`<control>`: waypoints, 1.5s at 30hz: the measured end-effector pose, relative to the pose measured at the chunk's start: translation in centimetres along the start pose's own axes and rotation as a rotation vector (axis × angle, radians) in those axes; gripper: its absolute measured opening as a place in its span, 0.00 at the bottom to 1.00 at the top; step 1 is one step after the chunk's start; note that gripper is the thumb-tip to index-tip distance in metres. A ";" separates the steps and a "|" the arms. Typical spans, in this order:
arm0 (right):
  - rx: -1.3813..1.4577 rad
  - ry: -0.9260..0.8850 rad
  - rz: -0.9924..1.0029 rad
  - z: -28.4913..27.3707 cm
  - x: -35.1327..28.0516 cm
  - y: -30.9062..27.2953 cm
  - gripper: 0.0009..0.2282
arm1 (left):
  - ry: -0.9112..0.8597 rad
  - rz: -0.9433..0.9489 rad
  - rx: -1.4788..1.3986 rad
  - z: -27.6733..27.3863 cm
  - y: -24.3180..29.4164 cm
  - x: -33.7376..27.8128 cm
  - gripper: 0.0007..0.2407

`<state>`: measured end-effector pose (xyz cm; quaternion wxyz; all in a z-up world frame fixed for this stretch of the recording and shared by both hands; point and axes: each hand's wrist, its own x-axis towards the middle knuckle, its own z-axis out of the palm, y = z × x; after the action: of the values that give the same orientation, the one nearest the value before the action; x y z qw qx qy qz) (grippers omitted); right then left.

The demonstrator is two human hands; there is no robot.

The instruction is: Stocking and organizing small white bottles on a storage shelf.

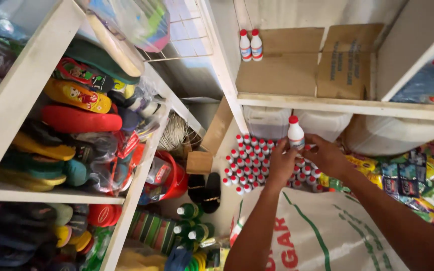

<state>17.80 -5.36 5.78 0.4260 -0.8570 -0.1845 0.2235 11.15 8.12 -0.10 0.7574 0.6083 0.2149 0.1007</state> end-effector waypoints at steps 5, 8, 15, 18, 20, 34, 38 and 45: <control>-0.018 0.004 0.002 0.2 6.2 0.9 0.25 | -0.031 0.004 -0.037 -0.9 2.2 4.7 0.22; 0.011 0.015 -0.049 0.0 9.8 1.4 0.27 | -0.020 0.072 0.238 -0.9 4.3 7.2 0.22; -0.061 0.146 -0.181 -0.5 16.3 -2.6 0.21 | 0.116 0.492 0.587 -1.8 5.0 15.0 0.19; -0.082 0.174 -0.208 -0.5 18.3 -3.8 0.20 | 0.199 0.792 0.661 -2.1 4.8 18.5 0.16; -0.059 0.161 -0.200 -0.2 19.7 -4.1 0.20 | 0.197 0.829 0.668 -2.5 4.5 20.6 0.16; -0.292 0.349 -0.338 2.1 28.5 -0.6 0.23 | 0.086 0.492 0.754 -4.0 3.6 30.1 0.12; -0.259 0.396 -0.488 2.0 30.5 -0.2 0.20 | 0.135 0.534 0.803 -4.0 3.7 31.1 0.11; -0.433 0.547 -0.581 3.1 34.7 2.0 0.24 | 0.192 0.483 1.008 -4.0 1.7 32.7 0.16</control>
<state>45.26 13.09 -5.40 0.3153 -0.8665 -0.3406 -0.1836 38.56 25.59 -5.76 0.3058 0.9147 0.1590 0.2112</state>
